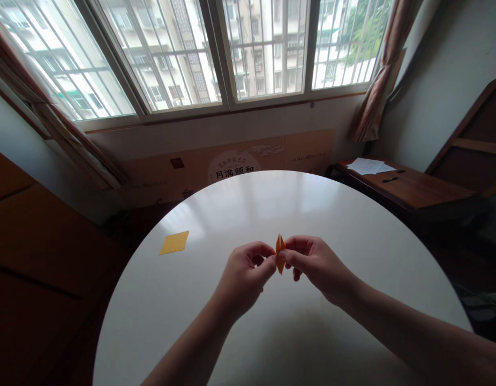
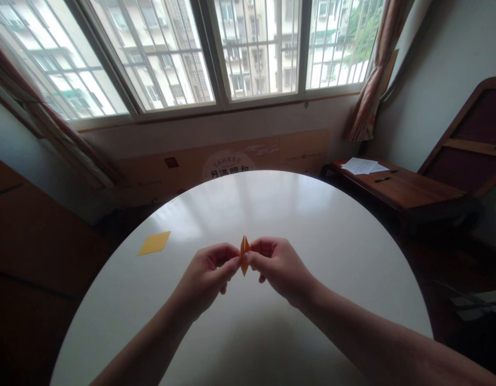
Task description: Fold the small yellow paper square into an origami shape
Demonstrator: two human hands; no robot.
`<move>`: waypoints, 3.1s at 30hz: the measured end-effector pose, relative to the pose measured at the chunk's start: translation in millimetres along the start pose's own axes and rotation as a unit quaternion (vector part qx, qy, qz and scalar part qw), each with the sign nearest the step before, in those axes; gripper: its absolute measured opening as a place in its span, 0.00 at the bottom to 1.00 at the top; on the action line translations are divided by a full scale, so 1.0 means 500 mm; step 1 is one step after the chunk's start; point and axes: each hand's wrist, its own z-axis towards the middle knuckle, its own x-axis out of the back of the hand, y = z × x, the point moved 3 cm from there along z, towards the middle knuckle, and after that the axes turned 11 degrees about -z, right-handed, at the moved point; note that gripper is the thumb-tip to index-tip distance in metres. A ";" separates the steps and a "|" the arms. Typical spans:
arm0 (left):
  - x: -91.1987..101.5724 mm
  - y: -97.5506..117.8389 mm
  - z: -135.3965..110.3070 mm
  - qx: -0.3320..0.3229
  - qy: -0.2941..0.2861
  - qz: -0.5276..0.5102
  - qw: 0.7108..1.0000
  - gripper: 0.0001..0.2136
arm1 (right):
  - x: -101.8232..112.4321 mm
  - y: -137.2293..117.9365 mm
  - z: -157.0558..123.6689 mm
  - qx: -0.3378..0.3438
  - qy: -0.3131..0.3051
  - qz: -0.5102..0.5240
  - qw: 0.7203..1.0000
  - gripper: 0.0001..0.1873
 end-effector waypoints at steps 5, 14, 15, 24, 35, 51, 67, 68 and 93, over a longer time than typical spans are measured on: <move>0.002 0.010 -0.002 -0.011 -0.005 0.017 1.000 0.10 | 0.003 -0.001 0.001 0.004 -0.003 -0.012 1.000 0.07; 0.001 -0.004 0.008 -0.002 -0.018 -0.064 0.998 0.10 | -0.004 -0.004 -0.005 0.011 -0.033 -0.034 0.999 0.06; 0.001 -0.006 0.007 0.000 -0.019 -0.076 0.997 0.10 | -0.004 -0.005 -0.005 0.012 -0.033 -0.036 0.999 0.06; 0.008 -0.012 0.011 0.008 0.019 -0.093 0.995 0.14 | 0.000 -0.008 -0.001 0.018 -0.026 -0.073 0.997 0.07; 0.012 -0.002 0.010 -0.041 0.014 -0.050 0.998 0.13 | -0.001 -0.001 0.001 0.010 -0.035 -0.057 0.998 0.05; -0.005 -0.009 0.008 0.005 0.083 -0.281 0.956 0.11 | -0.007 0.002 0.001 0.060 -0.037 -0.033 0.997 0.14; -0.030 -0.002 -0.009 0.076 0.043 -0.262 0.961 0.11 | 0.002 -0.001 0.002 0.075 0.026 -0.002 0.997 0.15; -0.030 -0.002 -0.009 0.070 0.046 -0.252 0.964 0.11 | 0.003 -0.002 0.001 0.075 0.023 -0.003 0.997 0.15; 0.009 0.024 -0.014 -0.098 0.149 0.020 0.984 0.08 | 0.004 -0.004 0.000 0.075 0.041 -0.055 0.995 0.14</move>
